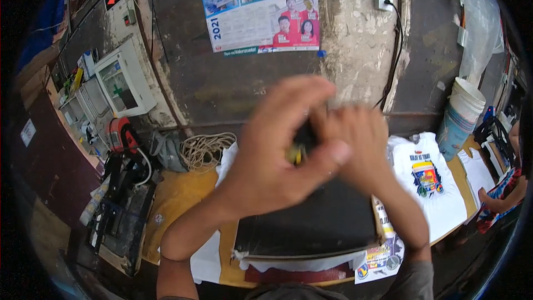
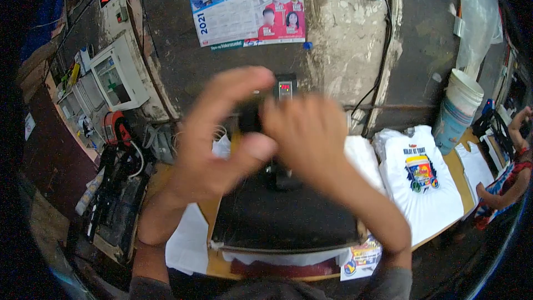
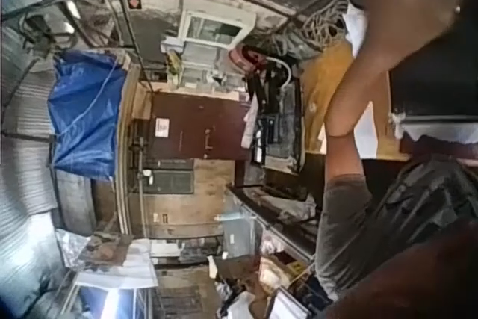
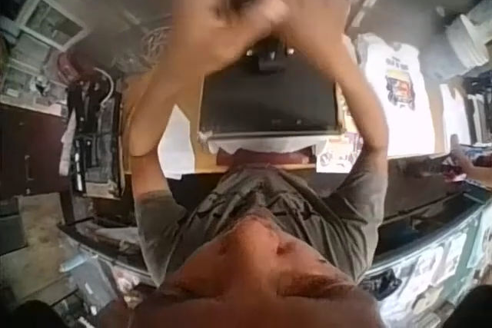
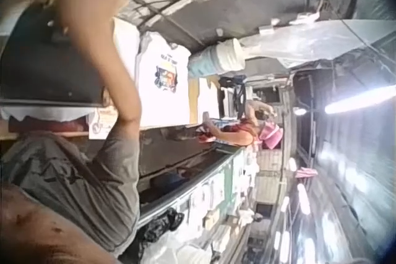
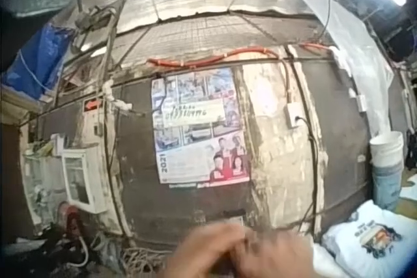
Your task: Using a heat press machine to transfer printed designs onto white t-shirts.
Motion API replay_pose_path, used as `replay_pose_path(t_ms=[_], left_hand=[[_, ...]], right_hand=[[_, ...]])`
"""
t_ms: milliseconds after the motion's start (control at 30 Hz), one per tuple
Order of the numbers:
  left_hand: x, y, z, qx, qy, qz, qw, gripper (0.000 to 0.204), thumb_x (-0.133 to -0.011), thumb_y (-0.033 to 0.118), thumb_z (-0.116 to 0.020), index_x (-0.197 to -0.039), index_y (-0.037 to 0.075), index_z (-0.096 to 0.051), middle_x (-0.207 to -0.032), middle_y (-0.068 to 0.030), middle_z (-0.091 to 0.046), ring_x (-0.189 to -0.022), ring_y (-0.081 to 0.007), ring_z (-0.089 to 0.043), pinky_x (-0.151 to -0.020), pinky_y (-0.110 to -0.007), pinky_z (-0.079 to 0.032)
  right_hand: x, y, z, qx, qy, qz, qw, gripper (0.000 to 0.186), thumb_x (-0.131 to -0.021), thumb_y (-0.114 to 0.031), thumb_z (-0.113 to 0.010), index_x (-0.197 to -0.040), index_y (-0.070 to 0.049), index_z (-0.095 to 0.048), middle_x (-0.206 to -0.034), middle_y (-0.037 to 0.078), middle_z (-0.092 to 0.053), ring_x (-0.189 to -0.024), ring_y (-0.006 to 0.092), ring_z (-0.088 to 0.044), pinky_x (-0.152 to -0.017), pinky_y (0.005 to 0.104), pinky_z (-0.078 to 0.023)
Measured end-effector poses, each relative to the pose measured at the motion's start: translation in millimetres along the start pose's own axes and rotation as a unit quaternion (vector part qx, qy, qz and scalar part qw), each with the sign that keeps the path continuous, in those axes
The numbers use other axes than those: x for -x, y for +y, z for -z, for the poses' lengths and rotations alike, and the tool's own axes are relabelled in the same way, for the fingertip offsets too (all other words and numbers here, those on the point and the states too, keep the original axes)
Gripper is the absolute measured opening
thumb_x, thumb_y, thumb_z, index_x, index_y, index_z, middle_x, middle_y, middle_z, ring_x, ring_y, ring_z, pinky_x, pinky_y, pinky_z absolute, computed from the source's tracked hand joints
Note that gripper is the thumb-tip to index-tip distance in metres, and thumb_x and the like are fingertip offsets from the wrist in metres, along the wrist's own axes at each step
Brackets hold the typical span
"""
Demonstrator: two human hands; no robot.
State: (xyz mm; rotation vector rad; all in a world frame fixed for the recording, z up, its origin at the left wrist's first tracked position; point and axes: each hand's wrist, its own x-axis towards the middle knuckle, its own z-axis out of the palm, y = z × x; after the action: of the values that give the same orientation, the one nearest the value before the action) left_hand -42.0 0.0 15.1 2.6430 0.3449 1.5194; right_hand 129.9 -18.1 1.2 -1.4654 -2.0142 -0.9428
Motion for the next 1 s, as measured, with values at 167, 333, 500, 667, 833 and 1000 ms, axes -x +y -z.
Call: replay_pose_path(t_ms=[167, 333, 500, 667, 833, 1000], left_hand=[[83, 8, 79, -0.011, 0.19, 0.123, 0.974, 0.042, -0.089, 0.028, -0.059, -0.119, -0.002, -0.058, -0.125, -0.0152, -0.056, -0.119, -0.0266, -0.051, -0.103, -0.038, -0.037], [198, -21, 94, -0.015, 0.257, 0.372, 0.892, 0.027, -0.093, 0.017, -0.054, -0.111, -0.001, -0.062, -0.113, -0.0105, -0.062, -0.108, -0.0179, -0.056, -0.098, -0.032, -0.039], [295, -28, 59, -0.011, 0.103, 0.453, 0.885, 0.017, -0.085, 0.002, -0.059, -0.101, 0.002, -0.065, -0.1, -0.0093, -0.065, -0.094, -0.0201, -0.061, -0.084, -0.031, -0.047], [329, -16, 6, -0.051, -0.151, 0.307, 0.938, 0.02, -0.077, 0.009, -0.068, -0.096, 0.003, -0.069, -0.103, -0.0155, -0.066, -0.098, -0.0306, -0.062, -0.086, -0.04, -0.049], [343, -6, -36, -0.049, -0.253, 0.2, 0.945, 0.039, -0.077, 0.021, -0.072, -0.113, 0.008, -0.066, -0.119, -0.0121, -0.062, -0.117, -0.0303, -0.054, -0.101, -0.046, -0.037], [365, 3, -62, -0.142, -0.294, 0.031, 0.945, 0.041, -0.079, 0.017, -0.067, -0.119, 0.008, -0.061, -0.119, -0.0091, -0.061, -0.124, -0.0268, -0.049, -0.102, -0.059, -0.032]], right_hand=[[-103, 45, -24, 0.048, 0.078, 0.003, 0.996, 0.016, -0.074, -0.018, -0.066, -0.087, -0.011, -0.068, -0.071, 0.011, -0.064, -0.07, 0.0308, -0.065, -0.062, 0.0415, -0.052], [-148, 60, -37, 0.048, 0.114, 0.002, 0.992, 0.031, -0.072, -0.021, -0.07, -0.099, -0.007, -0.067, -0.101, 0.017, -0.062, -0.101, 0.0325, -0.059, -0.082, 0.0411, -0.05], [-154, 66, -46, -0.003, 0.15, 0.04, 0.988, 0.026, -0.066, -0.02, -0.067, -0.086, -0.003, -0.065, -0.093, 0.021, -0.058, -0.094, 0.0366, -0.056, -0.082, 0.0429, -0.048], [-133, 50, -25, -0.05, 0.149, 0.053, 0.986, 0.041, -0.07, -0.019, -0.065, -0.106, -0.001, -0.062, -0.098, 0.021, -0.059, -0.097, 0.0385, -0.056, -0.086, 0.0439, -0.046], [-32, 9, 23, -0.002, 0.275, 0.027, 0.961, 0.039, -0.075, -0.02, -0.073, -0.111, -0.008, -0.066, -0.109, 0.015, -0.064, -0.107, 0.0304, -0.058, -0.086, 0.0399, -0.047], [166, -89, 48, -0.093, 0.188, -0.149, 0.966, 0.036, -0.065, 0.0, -0.067, -0.102, -0.003, -0.066, -0.098, 0.016, -0.06, -0.09, 0.0319, -0.056, -0.083, 0.0434, -0.042]])
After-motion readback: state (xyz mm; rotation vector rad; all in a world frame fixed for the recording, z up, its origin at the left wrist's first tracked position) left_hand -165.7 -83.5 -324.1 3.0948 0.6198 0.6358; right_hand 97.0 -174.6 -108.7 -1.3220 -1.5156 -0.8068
